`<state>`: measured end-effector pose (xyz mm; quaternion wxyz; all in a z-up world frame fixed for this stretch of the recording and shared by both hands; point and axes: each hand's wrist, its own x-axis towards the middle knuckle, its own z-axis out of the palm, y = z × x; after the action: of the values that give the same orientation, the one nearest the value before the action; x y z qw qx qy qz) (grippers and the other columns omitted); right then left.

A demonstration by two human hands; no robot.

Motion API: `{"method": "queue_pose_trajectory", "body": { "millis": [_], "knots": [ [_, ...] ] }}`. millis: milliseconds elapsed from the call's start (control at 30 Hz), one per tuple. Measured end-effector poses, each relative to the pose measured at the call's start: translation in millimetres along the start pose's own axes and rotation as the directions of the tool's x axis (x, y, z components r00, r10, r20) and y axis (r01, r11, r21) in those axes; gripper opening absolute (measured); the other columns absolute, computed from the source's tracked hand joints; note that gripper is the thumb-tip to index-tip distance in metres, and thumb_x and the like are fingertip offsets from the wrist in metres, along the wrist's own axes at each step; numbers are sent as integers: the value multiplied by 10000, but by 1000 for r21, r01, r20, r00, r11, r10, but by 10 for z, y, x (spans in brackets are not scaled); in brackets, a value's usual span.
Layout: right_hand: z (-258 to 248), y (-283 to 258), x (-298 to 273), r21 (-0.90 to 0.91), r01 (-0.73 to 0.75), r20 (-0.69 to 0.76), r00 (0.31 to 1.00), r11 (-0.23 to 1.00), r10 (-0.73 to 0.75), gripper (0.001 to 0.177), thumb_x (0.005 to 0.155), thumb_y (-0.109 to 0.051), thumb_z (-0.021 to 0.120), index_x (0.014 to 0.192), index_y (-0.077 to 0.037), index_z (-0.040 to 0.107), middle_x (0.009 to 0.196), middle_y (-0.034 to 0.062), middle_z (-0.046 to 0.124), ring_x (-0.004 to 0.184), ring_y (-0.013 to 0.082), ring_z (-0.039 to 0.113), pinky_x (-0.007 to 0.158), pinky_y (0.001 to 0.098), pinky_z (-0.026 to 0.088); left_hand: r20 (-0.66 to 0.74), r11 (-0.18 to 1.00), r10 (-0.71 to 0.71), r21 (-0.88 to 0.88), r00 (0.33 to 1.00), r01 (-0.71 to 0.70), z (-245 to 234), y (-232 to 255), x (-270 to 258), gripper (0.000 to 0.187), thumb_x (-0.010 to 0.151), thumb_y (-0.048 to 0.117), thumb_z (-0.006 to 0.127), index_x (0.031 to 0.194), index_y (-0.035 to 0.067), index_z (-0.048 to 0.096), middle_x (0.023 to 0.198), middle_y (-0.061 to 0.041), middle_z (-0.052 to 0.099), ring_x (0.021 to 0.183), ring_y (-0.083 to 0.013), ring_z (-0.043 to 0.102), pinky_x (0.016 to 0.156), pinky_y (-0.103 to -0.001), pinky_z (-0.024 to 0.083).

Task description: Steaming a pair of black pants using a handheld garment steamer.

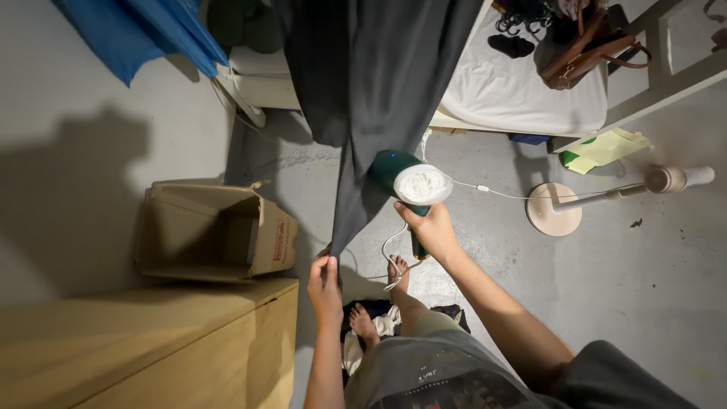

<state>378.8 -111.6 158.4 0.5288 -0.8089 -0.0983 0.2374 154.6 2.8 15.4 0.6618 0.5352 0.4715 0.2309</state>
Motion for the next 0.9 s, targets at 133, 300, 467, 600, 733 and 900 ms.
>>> {"method": "queue_pose_trajectory", "body": {
  "millis": [133, 300, 467, 600, 733, 900],
  "knots": [
    [-142, -5, 6, 17, -25, -46, 999, 1000, 26, 313, 870, -236, 760, 1067, 6, 729, 784, 56, 710, 679, 129, 639, 630, 313, 520, 44, 978, 204, -40, 978, -202, 53, 164, 51, 102, 1005, 128, 617, 1015, 28, 635, 1269, -24, 633, 937, -94, 578, 805, -254, 469],
    [-344, -113, 58, 73, -53, -90, 994, 996, 60, 294, 866, -231, 760, 1030, 5, 699, 738, 38, 670, 605, 117, 619, 564, 301, 513, 155, 949, 42, -316, 987, 9, 274, 548, 257, 293, 917, 34, 610, 1190, 141, 603, 1082, -38, 632, 959, -84, 608, 884, -224, 489],
    [-501, -106, 158, 111, -72, -90, 993, 991, 82, 277, 875, -230, 760, 1011, 2, 694, 729, 26, 650, 608, 115, 603, 565, 303, 503, 49, 993, 53, 103, 997, -57, 566, 503, 427, 197, 921, 170, 771, 1044, 42, 685, 918, -33, 640, 811, -137, 557, 746, -273, 475],
    [-582, -40, 276, 104, -81, -56, 995, 991, 88, 267, 883, -230, 760, 979, 9, 688, 720, 31, 634, 608, 117, 595, 562, 307, 496, 72, 890, 403, 201, 913, -409, 615, 436, 511, 201, 953, 159, 762, 959, -14, 660, 977, -50, 656, 868, -159, 608, 789, -279, 504],
    [-628, -157, 403, 100, -76, -34, 996, 992, 80, 264, 869, -225, 762, 986, 0, 686, 727, 29, 640, 617, 116, 597, 565, 305, 497, 167, 658, 606, 444, 778, -608, 690, 1110, 357, 137, 966, 128, 712, 970, -6, 689, 1111, -106, 677, 936, -186, 622, 817, -297, 499],
    [-650, -186, 580, 94, -80, 8, 997, 992, 80, 270, 868, -228, 753, 1003, -7, 678, 733, 27, 642, 619, 121, 602, 571, 302, 500, -121, 980, -15, -200, 993, -10, 490, -100, 824, 190, 1160, 182, 603, 1177, -1, 647, 1107, -61, 588, 1018, -168, 502, 908, -312, 444]
  ]
}}
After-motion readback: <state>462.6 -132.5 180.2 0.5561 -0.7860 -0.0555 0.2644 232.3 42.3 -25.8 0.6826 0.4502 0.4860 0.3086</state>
